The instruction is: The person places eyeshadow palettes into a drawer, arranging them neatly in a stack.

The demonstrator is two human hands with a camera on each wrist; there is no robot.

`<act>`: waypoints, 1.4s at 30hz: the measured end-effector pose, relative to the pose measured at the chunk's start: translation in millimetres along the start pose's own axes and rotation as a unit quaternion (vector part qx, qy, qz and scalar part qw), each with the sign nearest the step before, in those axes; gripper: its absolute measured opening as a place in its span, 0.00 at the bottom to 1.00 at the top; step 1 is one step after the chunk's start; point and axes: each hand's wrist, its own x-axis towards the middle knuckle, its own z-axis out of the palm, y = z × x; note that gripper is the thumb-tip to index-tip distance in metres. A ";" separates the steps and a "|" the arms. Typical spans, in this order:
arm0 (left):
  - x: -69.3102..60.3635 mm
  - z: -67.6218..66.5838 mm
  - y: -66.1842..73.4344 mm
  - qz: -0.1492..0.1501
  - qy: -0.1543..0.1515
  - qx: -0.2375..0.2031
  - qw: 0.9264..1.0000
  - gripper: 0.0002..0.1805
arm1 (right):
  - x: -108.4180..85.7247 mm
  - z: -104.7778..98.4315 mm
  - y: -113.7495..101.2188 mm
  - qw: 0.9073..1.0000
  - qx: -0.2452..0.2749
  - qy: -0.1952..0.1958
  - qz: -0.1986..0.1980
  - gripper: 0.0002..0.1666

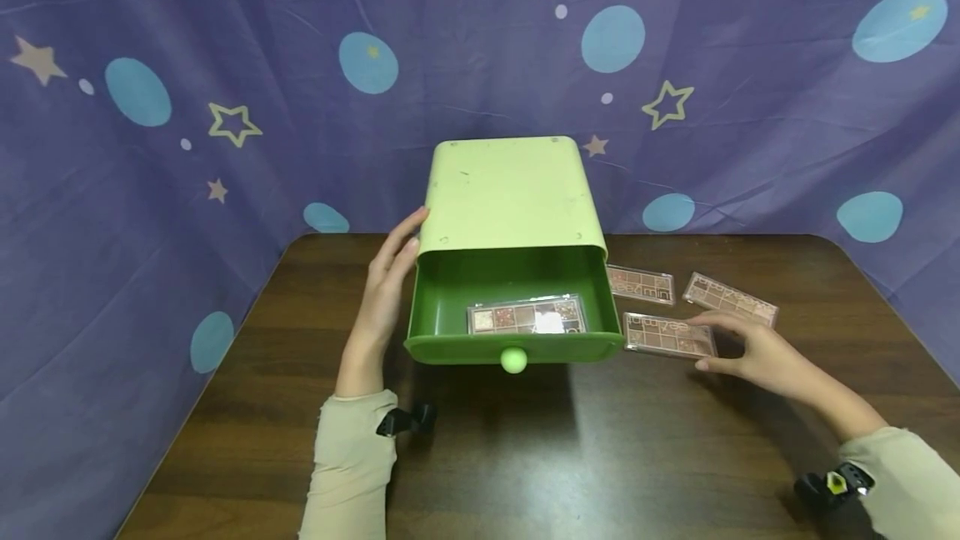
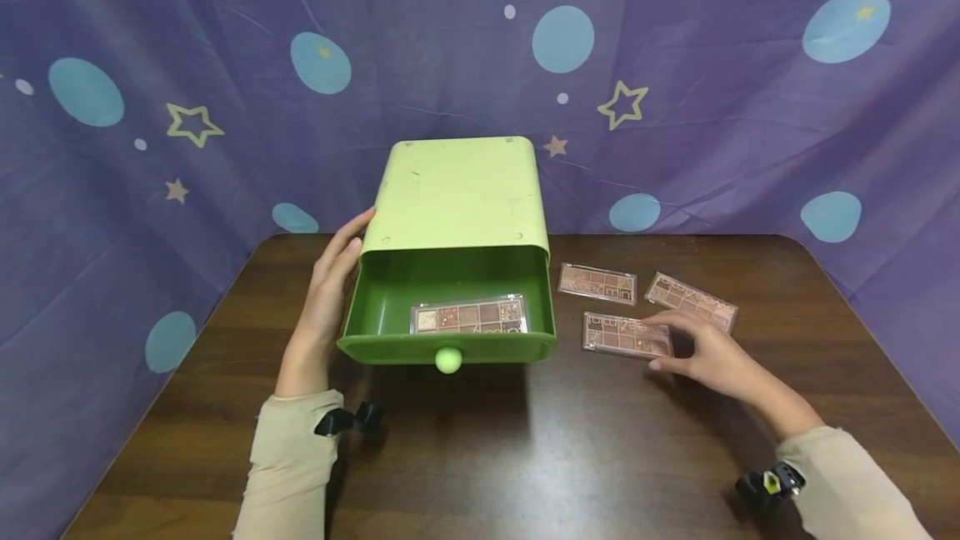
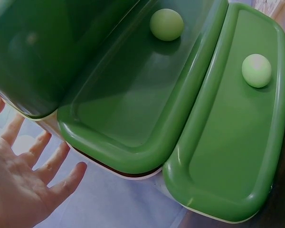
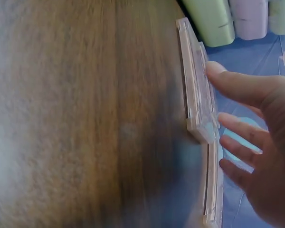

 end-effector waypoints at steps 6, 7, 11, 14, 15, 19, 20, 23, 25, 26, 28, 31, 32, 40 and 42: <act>-0.2 0.3 0.2 -0.001 0.002 -0.003 1.000 0.25 | -0.4 3.0 11.4 0.999 0.019 -0.040 0.024 0.39; -0.3 0.4 0.2 -0.001 0.003 -0.003 1.000 0.25 | -0.3 3.7 13.1 0.998 0.021 -0.044 0.027 0.39; -0.5 0.6 -0.2 -0.001 0.003 -0.006 1.000 0.25 | -0.1 5.9 16.2 0.998 0.021 -0.051 0.035 0.40; -0.5 0.4 -1.1 -0.003 0.004 -0.007 1.000 0.25 | 1.5 6.8 17.2 0.998 0.020 -0.050 0.037 0.40; -0.4 0.4 -1.2 -0.003 0.004 -0.008 1.000 0.25 | 2.4 6.9 17.2 0.998 0.018 -0.050 0.038 0.40; -0.7 0.4 -0.9 -0.004 0.006 -0.006 1.000 0.25 | 7.1 6.8 15.2 0.996 0.007 -0.062 0.056 0.41; -0.9 0.3 -0.6 -0.004 0.006 -0.006 1.000 0.25 | 8.4 6.7 14.4 0.996 0.005 -0.068 0.063 0.42; -1.2 0.5 -0.1 -0.004 0.006 -0.006 1.000 0.25 | 12.0 6.8 12.1 0.993 0.003 -0.082 0.087 0.43; -1.5 0.6 0.0 -0.004 0.006 -0.006 1.000 0.25 | 14.1 6.9 11.1 0.991 0.006 -0.089 0.100 0.43; -1.3 0.7 -0.1 -0.004 0.005 -0.006 1.000 0.25 | 15.0 6.9 10.7 0.990 0.009 -0.093 0.107 0.43; -1.2 0.9 0.0 -0.002 0.006 -0.006 1.000 0.25 | 16.4 7.3 10.2 0.989 0.009 -0.095 0.112 0.42; -0.7 1.2 0.1 0.000 0.005 -0.005 1.000 0.25 | 17.3 7.8 9.9 0.989 0.009 -0.092 0.111 0.40; -0.5 1.3 0.3 0.000 0.005 -0.004 1.000 0.25 | 17.3 7.9 9.8 0.990 0.009 -0.089 0.108 0.40; 1.0 0.9 0.9 -0.003 0.004 -0.003 1.000 0.25 | 15.0 9.9 11.2 0.995 0.003 -0.057 0.079 0.36; 0.9 0.8 1.2 -0.004 0.006 -0.004 1.000 0.25 | 14.8 8.8 10.0 0.995 0.006 -0.058 0.080 0.36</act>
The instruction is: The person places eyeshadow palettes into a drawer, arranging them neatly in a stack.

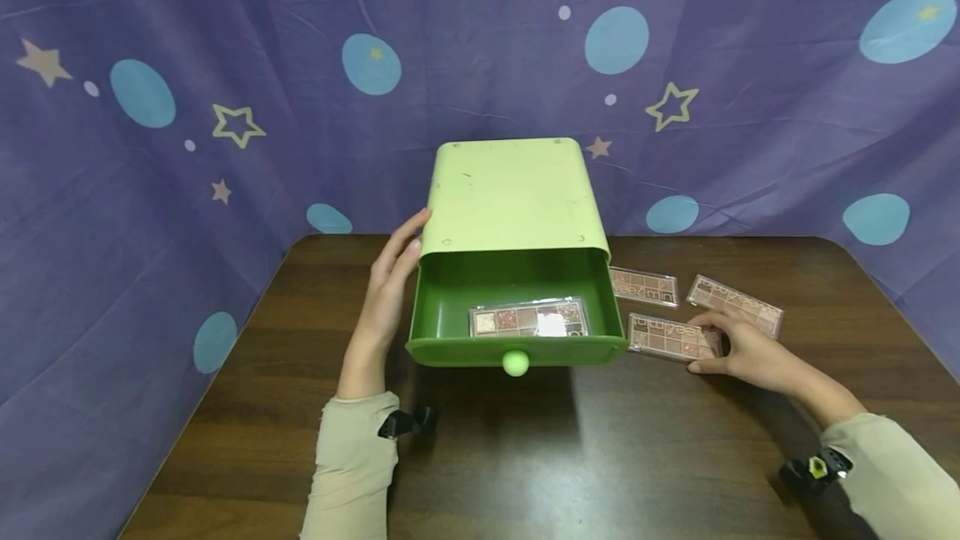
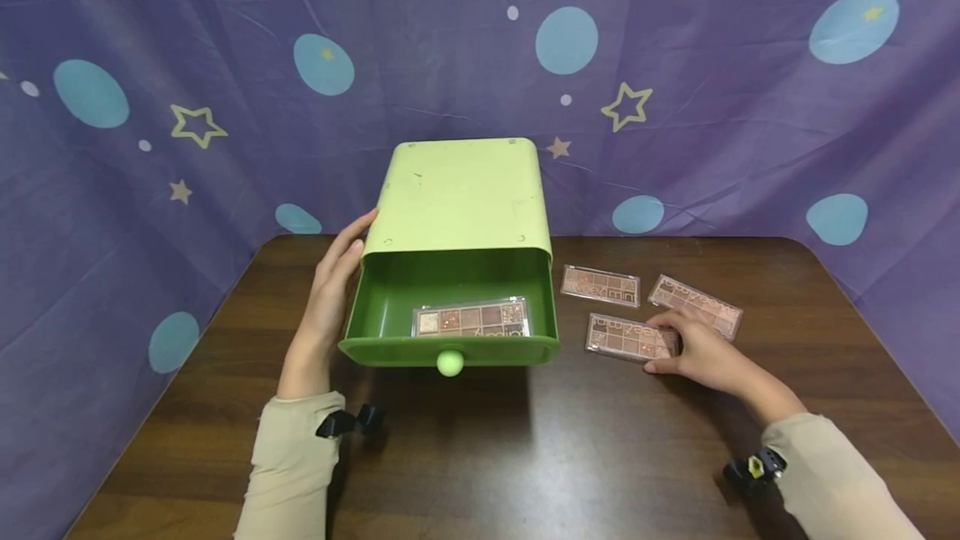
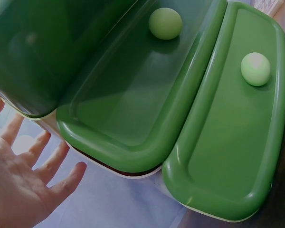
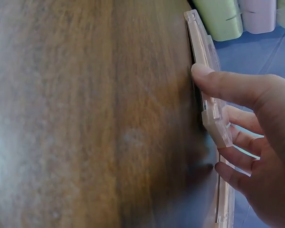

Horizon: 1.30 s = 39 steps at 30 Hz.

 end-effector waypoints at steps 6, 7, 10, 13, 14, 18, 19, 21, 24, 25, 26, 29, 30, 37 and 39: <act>-1.1 1.1 1.6 -0.003 0.003 -0.006 1.000 0.25 | -3.6 -4.6 -3.3 1.000 -0.012 0.013 0.001 0.36; -1.0 1.2 1.5 -0.003 0.003 -0.007 1.000 0.25 | -4.4 -5.2 -3.7 1.000 -0.015 0.017 0.002 0.36; -1.0 1.4 1.1 -0.002 0.003 -0.007 1.000 0.25 | -7.1 -6.6 -5.3 0.999 -0.027 0.031 0.003 0.35; -1.2 1.3 0.8 -0.001 0.002 -0.006 1.000 0.25 | -10.2 -8.8 -8.6 0.998 -0.038 0.045 0.007 0.35; -1.2 1.2 0.7 -0.001 0.002 -0.006 1.000 0.25 | -11.2 -9.8 -10.0 0.998 -0.040 0.050 0.005 0.35; -1.4 1.2 0.8 -0.002 0.001 -0.009 1.000 0.25 | -15.2 -13.7 -17.3 0.997 -0.045 0.069 0.007 0.35; -1.4 1.2 0.9 -0.002 0.002 -0.009 1.000 0.25 | -16.3 -14.7 -19.4 0.996 -0.047 0.073 0.009 0.35; -1.4 1.3 1.1 -0.001 0.002 -0.009 1.000 0.25 | -18.1 -16.6 -23.3 0.996 -0.044 0.082 0.013 0.36; -1.2 1.4 1.4 0.001 0.003 -0.009 1.000 0.25 | -20.1 -20.2 -29.4 0.995 -0.031 0.094 0.011 0.37; -1.2 1.4 1.5 0.001 0.002 -0.009 1.000 0.25 | -20.6 -21.3 -31.5 0.994 -0.030 0.101 0.007 0.37; -1.2 1.3 1.5 0.001 0.002 -0.009 1.000 0.25 | -21.2 -22.6 -33.7 0.994 -0.028 0.106 0.002 0.37; -1.3 1.3 1.4 0.001 0.002 -0.009 1.000 0.25 | -22.8 -26.5 -40.1 0.992 -0.035 0.122 -0.018 0.36; -1.3 1.3 1.4 0.001 0.003 -0.009 1.000 0.25 | -23.6 -27.8 -42.2 0.991 -0.041 0.127 -0.023 0.36; -1.1 1.3 0.6 0.004 0.004 -0.007 1.000 0.25 | -26.9 -38.1 -61.7 0.986 -0.034 0.156 -0.039 0.37; -1.0 1.4 0.4 0.005 0.004 -0.007 1.000 0.25 | -27.8 -41.7 -67.5 0.985 -0.033 0.162 -0.051 0.37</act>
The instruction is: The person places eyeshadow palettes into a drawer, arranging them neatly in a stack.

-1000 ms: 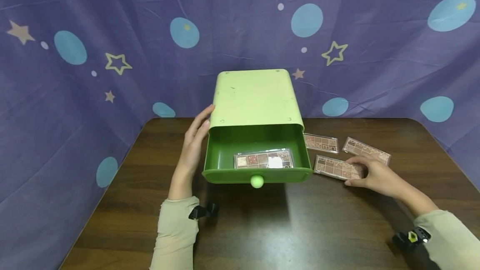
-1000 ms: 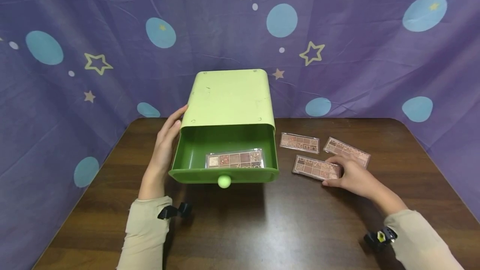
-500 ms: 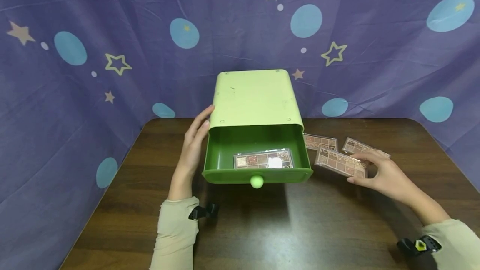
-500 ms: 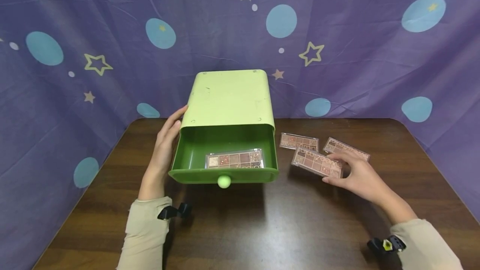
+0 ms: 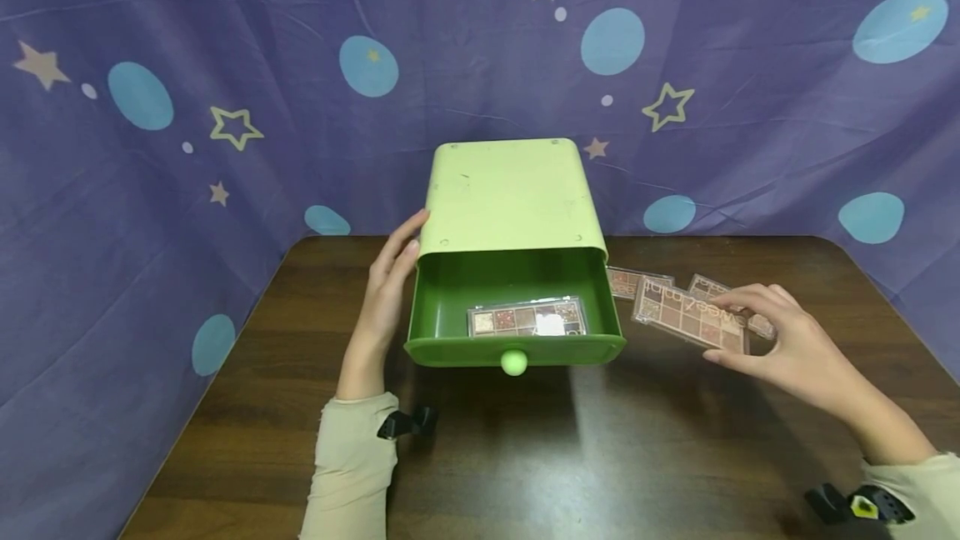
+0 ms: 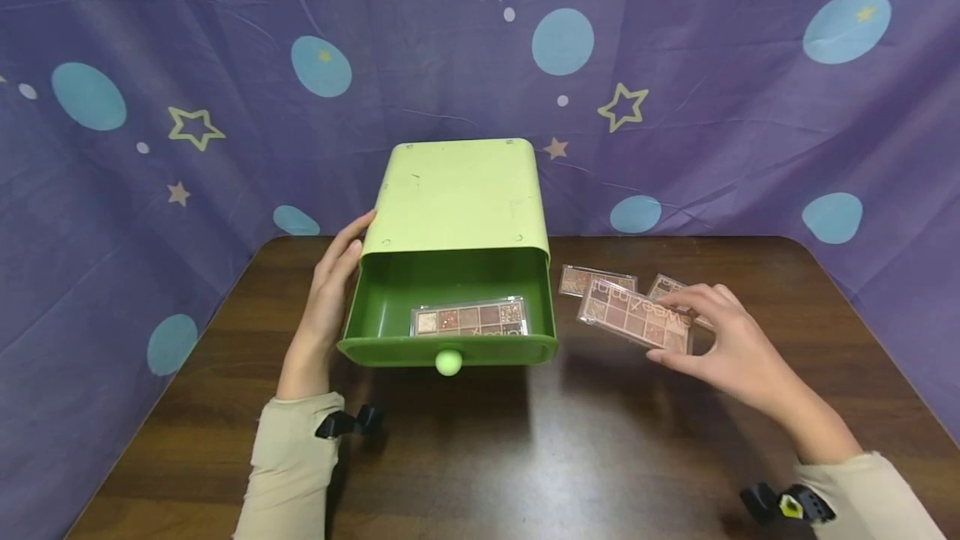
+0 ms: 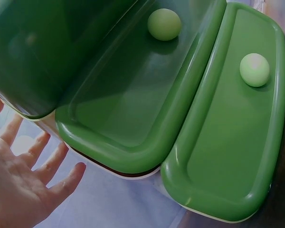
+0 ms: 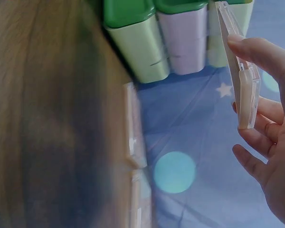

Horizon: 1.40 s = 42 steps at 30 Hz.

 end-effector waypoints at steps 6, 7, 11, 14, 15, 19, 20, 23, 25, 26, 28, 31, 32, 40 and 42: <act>0.5 0.2 -0.3 0.001 -0.004 0.003 1.000 0.25 | 1.6 -10.3 -17.9 0.999 0.011 0.014 -0.031 0.41; 0.5 0.2 -0.3 0.001 -0.005 0.003 1.000 0.25 | 1.9 -11.8 -20.9 0.999 0.013 0.016 -0.035 0.42; 0.6 0.4 -0.4 0.001 -0.004 0.003 1.000 0.25 | 4.5 -17.2 -31.8 0.998 0.013 0.025 -0.048 0.44; 0.2 0.4 -0.3 -0.001 -0.002 0.002 1.000 0.25 | 7.3 -20.4 -38.9 0.998 0.007 0.030 -0.060 0.44; 0.0 0.3 -0.3 -0.001 -0.002 0.003 1.000 0.25 | 8.3 -21.1 -41.2 0.997 0.006 0.031 -0.065 0.44; 0.1 -0.1 -0.8 -0.003 -0.001 0.005 1.000 0.25 | 12.3 -23.4 -50.8 0.996 0.006 0.034 -0.082 0.45; 0.1 -0.1 -0.7 -0.003 -0.001 0.005 1.000 0.25 | 13.6 -23.6 -53.1 0.996 0.008 0.035 -0.088 0.45; 0.3 -0.3 -0.8 -0.004 0.000 0.006 1.000 0.25 | 17.8 -23.3 -59.7 0.994 0.015 0.037 -0.106 0.46; 0.2 -0.4 -0.8 -0.004 0.000 0.007 1.000 0.25 | 20.8 -22.4 -64.1 0.992 0.022 0.038 -0.116 0.46; 0.1 -0.2 -0.5 -0.004 0.001 0.007 1.000 0.25 | 22.4 -21.7 -66.4 0.991 0.027 0.039 -0.122 0.46; -0.1 -0.1 -0.2 -0.003 0.001 0.007 1.000 0.25 | 25.8 -20.2 -70.7 0.990 0.035 0.039 -0.132 0.45; -0.2 0.0 -0.2 -0.003 0.001 0.006 1.000 0.25 | 31.8 -17.1 -77.1 0.987 0.049 0.038 -0.148 0.44; -0.1 0.1 -0.3 -0.003 0.001 0.006 1.000 0.25 | 33.7 -15.7 -78.8 0.986 0.053 0.037 -0.153 0.43; 0.1 0.1 -0.7 -0.001 0.001 -0.001 1.000 0.25 | 48.5 -1.5 -92.7 0.978 0.086 0.025 -0.189 0.40; 0.2 0.2 -0.9 0.001 0.001 -0.001 1.000 0.25 | 52.0 1.6 -97.2 0.978 0.090 0.017 -0.188 0.40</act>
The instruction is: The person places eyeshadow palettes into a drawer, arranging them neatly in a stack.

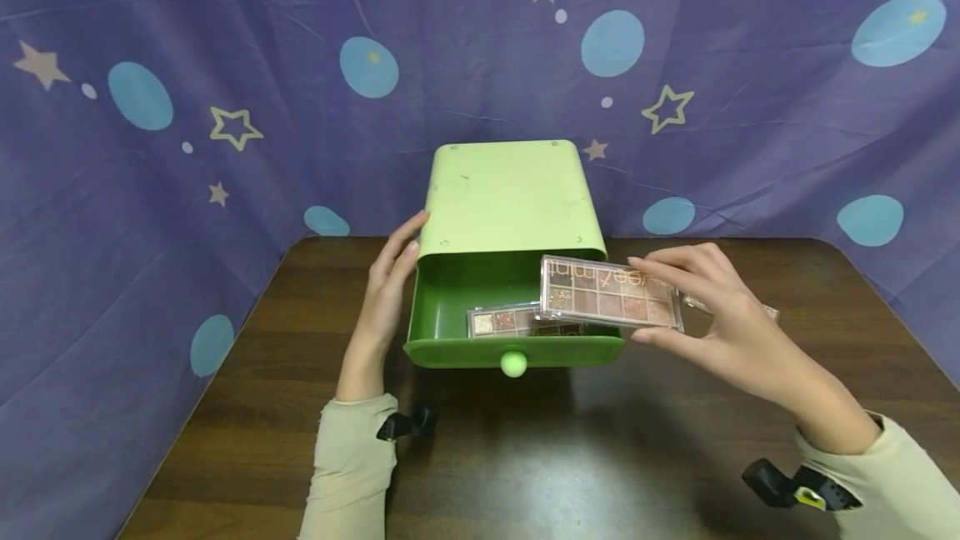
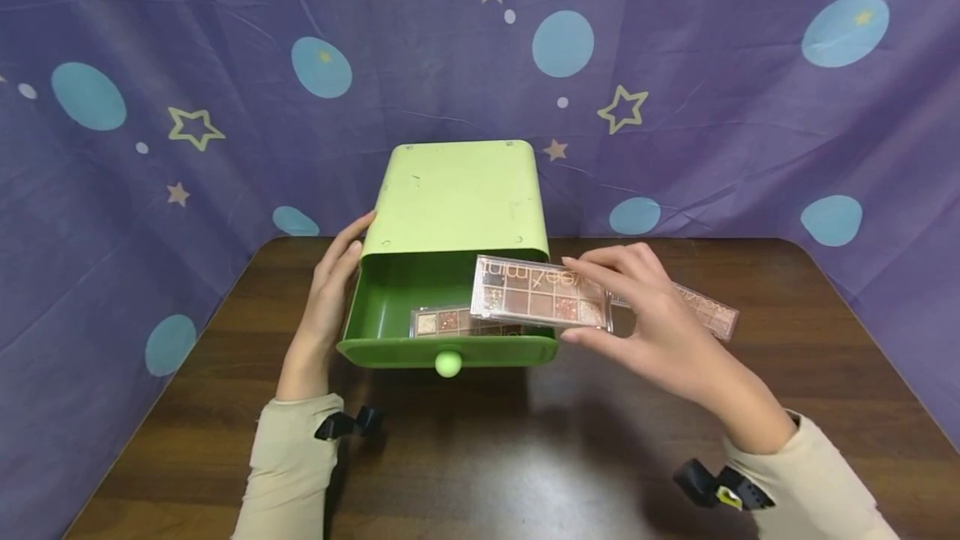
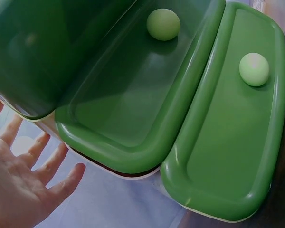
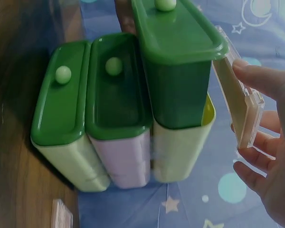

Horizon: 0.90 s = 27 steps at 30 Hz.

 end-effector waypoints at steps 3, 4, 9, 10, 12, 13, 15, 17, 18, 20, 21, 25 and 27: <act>0.0 0.0 -0.2 0.003 -0.001 0.001 1.000 0.25 | 7.2 5.5 -3.1 1.000 0.009 -0.008 0.002 0.43; 0.1 0.1 -0.2 0.004 -0.001 0.001 1.000 0.25 | 9.4 7.3 -3.9 1.000 0.012 -0.010 0.003 0.43; 0.3 -0.1 -1.1 0.006 0.000 0.000 1.000 0.25 | 18.5 15.9 -6.5 0.999 0.028 -0.020 -0.004 0.39; 0.3 -0.1 -1.1 0.007 0.000 0.000 1.000 0.25 | 20.0 17.4 -6.8 0.999 0.029 -0.022 -0.007 0.39; 0.5 -0.3 -1.3 0.007 0.000 0.003 1.000 0.25 | 22.9 19.8 -7.3 0.999 0.030 -0.027 -0.010 0.37; 0.5 -0.2 -1.2 0.007 0.000 0.006 1.000 0.25 | 24.1 20.6 -7.9 0.999 0.030 -0.031 -0.009 0.36; -0.1 0.1 -0.7 0.007 0.000 0.008 1.000 0.25 | 26.8 21.8 -9.0 0.999 0.029 -0.040 -0.005 0.35; -0.2 0.1 -1.2 0.005 0.002 0.009 1.000 0.25 | 29.5 23.1 -10.1 0.998 0.028 -0.048 -0.002 0.34; -0.2 0.1 -1.6 0.003 0.002 0.008 1.000 0.25 | 30.8 23.8 -10.3 0.998 0.028 -0.052 -0.001 0.34; -0.3 0.1 -1.8 0.003 0.004 0.007 1.000 0.25 | 33.6 25.3 -10.4 0.998 0.032 -0.058 -0.004 0.32; -0.4 0.1 -1.8 0.003 0.004 0.007 1.000 0.25 | 34.6 26.0 -10.2 0.998 0.032 -0.060 -0.007 0.32; -0.4 0.4 -0.9 0.005 0.003 0.008 1.000 0.25 | 38.5 28.3 -7.6 0.997 0.036 -0.070 -0.014 0.30; -0.3 0.2 -0.7 0.003 0.004 0.009 1.000 0.25 | 39.6 28.8 -6.0 0.996 0.034 -0.076 -0.014 0.29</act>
